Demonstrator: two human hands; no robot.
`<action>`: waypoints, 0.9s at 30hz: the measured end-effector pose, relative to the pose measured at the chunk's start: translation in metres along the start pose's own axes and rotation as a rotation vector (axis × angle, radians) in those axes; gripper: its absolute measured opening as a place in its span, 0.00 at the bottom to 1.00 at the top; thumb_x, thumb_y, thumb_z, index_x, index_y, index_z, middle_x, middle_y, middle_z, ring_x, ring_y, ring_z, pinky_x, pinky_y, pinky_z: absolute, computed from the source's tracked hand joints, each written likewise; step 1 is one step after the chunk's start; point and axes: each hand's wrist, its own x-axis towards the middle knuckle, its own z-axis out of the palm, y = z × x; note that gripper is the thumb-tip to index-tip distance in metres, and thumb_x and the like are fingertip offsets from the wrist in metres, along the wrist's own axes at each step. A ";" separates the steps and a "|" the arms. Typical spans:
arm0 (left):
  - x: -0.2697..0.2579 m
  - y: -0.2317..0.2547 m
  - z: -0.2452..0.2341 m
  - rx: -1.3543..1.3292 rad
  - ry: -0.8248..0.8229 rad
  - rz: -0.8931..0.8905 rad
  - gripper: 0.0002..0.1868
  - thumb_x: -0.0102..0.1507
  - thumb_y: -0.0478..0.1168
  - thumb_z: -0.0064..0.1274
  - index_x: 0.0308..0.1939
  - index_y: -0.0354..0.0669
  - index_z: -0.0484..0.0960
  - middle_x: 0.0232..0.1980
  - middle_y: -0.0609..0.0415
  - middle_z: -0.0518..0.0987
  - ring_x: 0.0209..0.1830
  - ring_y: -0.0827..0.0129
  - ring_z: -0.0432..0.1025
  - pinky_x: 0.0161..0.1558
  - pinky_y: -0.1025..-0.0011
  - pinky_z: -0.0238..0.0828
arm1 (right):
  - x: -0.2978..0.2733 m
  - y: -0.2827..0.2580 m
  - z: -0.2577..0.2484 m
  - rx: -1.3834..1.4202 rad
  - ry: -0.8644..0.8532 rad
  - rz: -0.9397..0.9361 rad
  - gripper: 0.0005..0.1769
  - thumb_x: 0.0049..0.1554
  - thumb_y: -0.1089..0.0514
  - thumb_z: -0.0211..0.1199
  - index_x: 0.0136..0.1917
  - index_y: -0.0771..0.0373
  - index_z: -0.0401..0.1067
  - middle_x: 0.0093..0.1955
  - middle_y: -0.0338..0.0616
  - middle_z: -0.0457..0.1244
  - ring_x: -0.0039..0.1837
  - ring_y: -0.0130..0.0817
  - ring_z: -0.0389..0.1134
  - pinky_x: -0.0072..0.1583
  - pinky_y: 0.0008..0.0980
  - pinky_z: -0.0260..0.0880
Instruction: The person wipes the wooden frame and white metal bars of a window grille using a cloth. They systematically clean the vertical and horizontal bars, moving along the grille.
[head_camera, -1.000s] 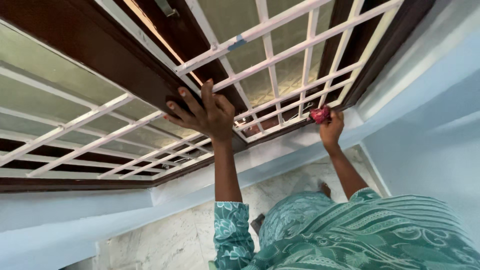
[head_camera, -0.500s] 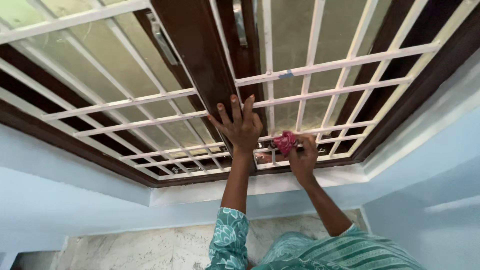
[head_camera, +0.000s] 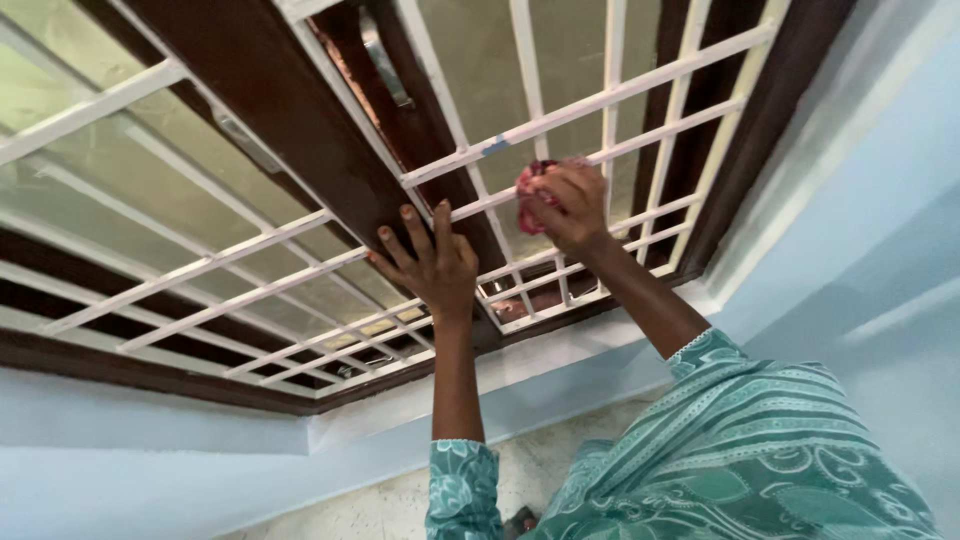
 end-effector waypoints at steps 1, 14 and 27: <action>-0.001 -0.001 -0.003 -0.005 0.013 0.010 0.32 0.65 0.38 0.52 0.73 0.67 0.73 0.86 0.56 0.47 0.87 0.47 0.37 0.81 0.33 0.36 | -0.011 0.021 -0.013 -0.006 0.035 0.082 0.10 0.53 0.58 0.78 0.46 0.54 0.78 0.59 0.40 0.65 0.65 0.38 0.65 0.65 0.44 0.68; -0.004 0.001 0.018 -0.009 0.068 -0.021 0.36 0.63 0.36 0.52 0.74 0.72 0.72 0.87 0.58 0.44 0.87 0.49 0.35 0.80 0.32 0.31 | 0.048 0.115 -0.123 -0.196 0.371 0.373 0.13 0.61 0.66 0.67 0.58 0.70 0.70 0.56 0.52 0.58 0.59 0.44 0.62 0.59 0.43 0.68; -0.006 0.007 0.016 0.018 0.068 -0.050 0.30 0.66 0.41 0.53 0.73 0.70 0.74 0.86 0.59 0.45 0.87 0.49 0.36 0.80 0.31 0.35 | 0.074 0.030 0.025 0.022 0.142 0.204 0.05 0.57 0.67 0.60 0.39 0.60 0.72 0.44 0.43 0.59 0.55 0.45 0.62 0.62 0.48 0.59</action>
